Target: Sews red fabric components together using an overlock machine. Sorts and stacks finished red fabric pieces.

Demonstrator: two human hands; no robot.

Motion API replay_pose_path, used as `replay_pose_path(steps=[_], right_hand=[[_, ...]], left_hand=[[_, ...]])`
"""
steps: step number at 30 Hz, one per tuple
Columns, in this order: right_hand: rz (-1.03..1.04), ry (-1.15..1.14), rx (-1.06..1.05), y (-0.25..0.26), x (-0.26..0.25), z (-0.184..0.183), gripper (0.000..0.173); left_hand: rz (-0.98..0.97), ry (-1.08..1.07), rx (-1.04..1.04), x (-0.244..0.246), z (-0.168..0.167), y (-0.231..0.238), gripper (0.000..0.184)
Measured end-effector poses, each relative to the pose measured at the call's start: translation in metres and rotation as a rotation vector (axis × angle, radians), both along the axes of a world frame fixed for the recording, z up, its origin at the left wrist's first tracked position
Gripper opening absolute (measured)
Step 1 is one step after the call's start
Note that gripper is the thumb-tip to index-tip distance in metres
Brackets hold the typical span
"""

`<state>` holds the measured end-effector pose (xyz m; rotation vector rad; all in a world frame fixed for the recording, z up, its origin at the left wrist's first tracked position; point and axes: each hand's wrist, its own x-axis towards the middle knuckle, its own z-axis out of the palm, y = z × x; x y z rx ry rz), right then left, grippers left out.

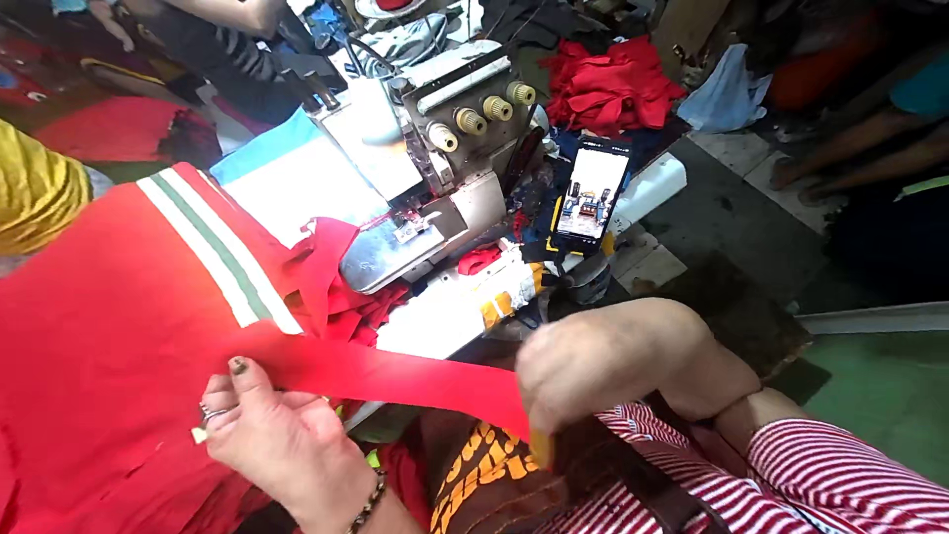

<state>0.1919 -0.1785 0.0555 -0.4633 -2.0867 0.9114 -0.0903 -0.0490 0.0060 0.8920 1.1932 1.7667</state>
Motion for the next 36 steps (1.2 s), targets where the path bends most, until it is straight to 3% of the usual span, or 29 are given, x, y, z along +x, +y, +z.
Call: replay_pose_path(steps=[5, 8, 10, 14, 17, 23, 25, 29, 32, 36], right_hand=[[-0.141, -0.067, 0.037, 0.022, -0.037, -0.027, 0.014], [-0.065, 0.038, 0.032, 0.021, -0.06, -0.031, 0.011], [-0.123, 0.084, 0.029, 0.025, -0.064, -0.028, 0.009], [-0.533, 0.068, 0.087, 0.042, -0.055, -0.039, 0.011], [-0.698, 0.115, 0.079, 0.044, -0.048, -0.049, 0.011], [-0.786, 0.105, 0.06, 0.039, -0.043, -0.057, 0.014], [-0.797, 0.119, 0.043, 0.04, -0.043, -0.058, 0.013], [-0.792, 0.176, -0.026, 0.041, -0.046, -0.059, 0.012], [-0.784, 0.205, -0.093, 0.041, -0.049, -0.06, 0.012], [-0.748, 0.201, -0.238, 0.043, -0.046, -0.061, 0.026]], left_hand=[[-0.348, 0.105, -0.036, 0.056, -0.01, -0.037, 0.011], [-0.503, 0.046, -0.047, 0.072, -0.022, -0.051, 0.016], [-0.545, 0.057, -0.054, 0.073, -0.026, -0.057, 0.019], [-0.554, -0.09, -0.046, 0.077, -0.019, -0.066, 0.02], [-0.618, -0.141, -0.058, 0.075, -0.023, -0.068, 0.016], [-0.682, -0.27, -0.146, 0.077, -0.026, -0.074, 0.014], [-0.694, -0.226, -0.115, 0.074, -0.028, -0.073, 0.007], [-0.608, -0.063, -0.084, 0.077, -0.026, -0.072, 0.012], [-0.59, -0.061, -0.083, 0.078, -0.023, -0.073, 0.013], [-0.565, -0.017, -0.046, 0.076, -0.024, -0.071, 0.015]])
